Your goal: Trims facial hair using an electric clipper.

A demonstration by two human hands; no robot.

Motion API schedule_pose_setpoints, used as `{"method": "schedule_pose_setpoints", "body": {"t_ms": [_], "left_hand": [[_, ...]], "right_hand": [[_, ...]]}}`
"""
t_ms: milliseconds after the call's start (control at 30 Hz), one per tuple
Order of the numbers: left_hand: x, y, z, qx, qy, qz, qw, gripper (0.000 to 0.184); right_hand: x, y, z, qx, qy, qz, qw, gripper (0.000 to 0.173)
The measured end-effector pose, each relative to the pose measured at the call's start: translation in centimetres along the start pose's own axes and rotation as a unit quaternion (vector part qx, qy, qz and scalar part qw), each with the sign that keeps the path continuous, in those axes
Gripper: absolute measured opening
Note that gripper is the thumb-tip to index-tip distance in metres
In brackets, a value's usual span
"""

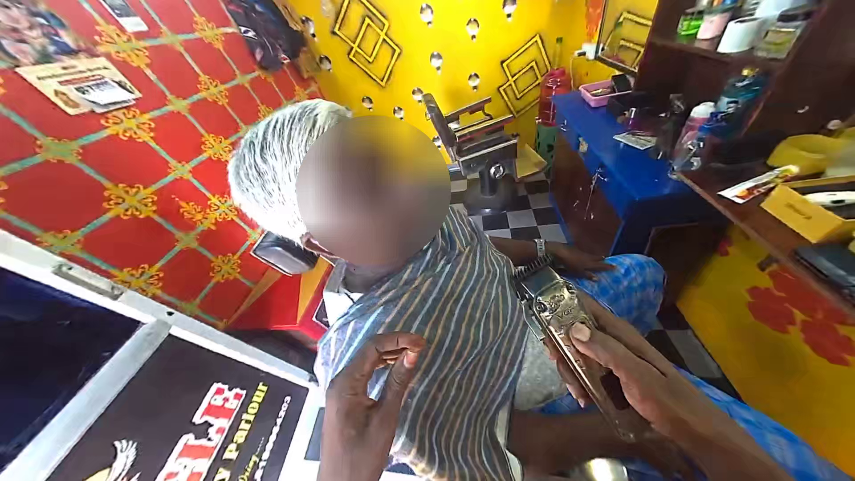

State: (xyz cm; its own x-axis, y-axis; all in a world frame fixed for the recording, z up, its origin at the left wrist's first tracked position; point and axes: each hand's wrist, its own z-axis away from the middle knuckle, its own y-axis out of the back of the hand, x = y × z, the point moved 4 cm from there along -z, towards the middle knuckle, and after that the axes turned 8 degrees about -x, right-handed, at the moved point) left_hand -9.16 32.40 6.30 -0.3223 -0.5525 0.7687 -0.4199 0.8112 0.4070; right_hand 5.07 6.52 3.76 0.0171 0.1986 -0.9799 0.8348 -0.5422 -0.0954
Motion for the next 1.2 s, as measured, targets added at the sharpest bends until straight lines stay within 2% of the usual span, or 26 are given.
{"method": "schedule_pose_setpoints", "body": {"t_ms": [133,233,333,400,433,467,533,600,667,767,833,900,967,1067,1200], "left_hand": [[-1.2,2.5,-1.0,0.029,-0.013,-0.067,0.997,0.024],[-1.9,4.0,-2.0,0.062,-0.012,-0.148,0.987,0.027],[-2.7,5.0,-3.2,0.096,-0.002,-0.219,0.971,0.029],[-3.4,5.1,-4.3,0.114,0.034,-0.24,0.964,0.029],[-3.7,5.1,-4.9,0.119,0.054,-0.244,0.961,0.031],[-4.0,5.1,-5.5,0.12,0.071,-0.254,0.957,0.033],[-4.2,5.1,-5.8,0.109,0.102,-0.304,0.941,0.037],[-4.0,4.9,-5.0,0.089,0.133,-0.365,0.917,0.048],[-4.2,5.0,-3.9,0.084,0.154,-0.417,0.892,0.057],[-5.3,5.7,-3.4,0.091,0.176,-0.398,0.896,0.043],[-5.6,6.2,-4.0,0.095,0.159,-0.369,0.911,0.029],[-5.6,7.0,-4.3,0.102,0.143,-0.348,0.921,0.024],[-5.0,9.0,-4.4,0.134,0.12,-0.346,0.921,0.025],[-5.3,11.5,-4.5,0.203,0.107,-0.386,0.894,0.025],[-4.5,8.5,-5.4,0.214,0.107,-0.354,0.904,0.031]], "right_hand": [[-0.3,-1.6,-3.0,-0.038,-0.048,-0.009,0.998,0.043],[-1.9,-2.2,-5.5,-0.066,-0.071,-0.096,0.991,0.042],[-6.4,-2.0,-8.0,-0.06,0.054,-0.142,0.987,0.047],[-9.4,-1.6,-9.7,-0.051,0.153,-0.062,0.985,0.046],[-10.3,-1.5,-10.6,-0.053,0.166,0.002,0.985,0.044],[-10.7,-1.5,-11.5,-0.067,0.15,0.057,0.985,0.044],[-9.6,-1.7,-12.9,-0.106,0.045,0.107,0.988,0.045],[-7.0,-1.7,-13.8,-0.139,-0.063,0.097,0.984,0.048],[-4.7,-1.6,-13.8,-0.168,-0.117,0.063,0.977,0.053],[-2.8,-1.9,-13.3,-0.185,-0.145,0.002,0.972,0.048],[-2.3,-2.2,-13.5,-0.199,-0.151,-0.01,0.968,0.042],[-2.3,-2.5,-13.9,-0.215,-0.161,-0.018,0.963,0.041],[-3.0,-2.6,-14.4,-0.223,-0.164,-0.029,0.96,0.041],[-4.4,-2.6,-15.3,-0.216,-0.154,-0.074,0.961,0.038],[-4.7,-2.7,-16.4,-0.204,-0.19,-0.096,0.955,0.032]]}}
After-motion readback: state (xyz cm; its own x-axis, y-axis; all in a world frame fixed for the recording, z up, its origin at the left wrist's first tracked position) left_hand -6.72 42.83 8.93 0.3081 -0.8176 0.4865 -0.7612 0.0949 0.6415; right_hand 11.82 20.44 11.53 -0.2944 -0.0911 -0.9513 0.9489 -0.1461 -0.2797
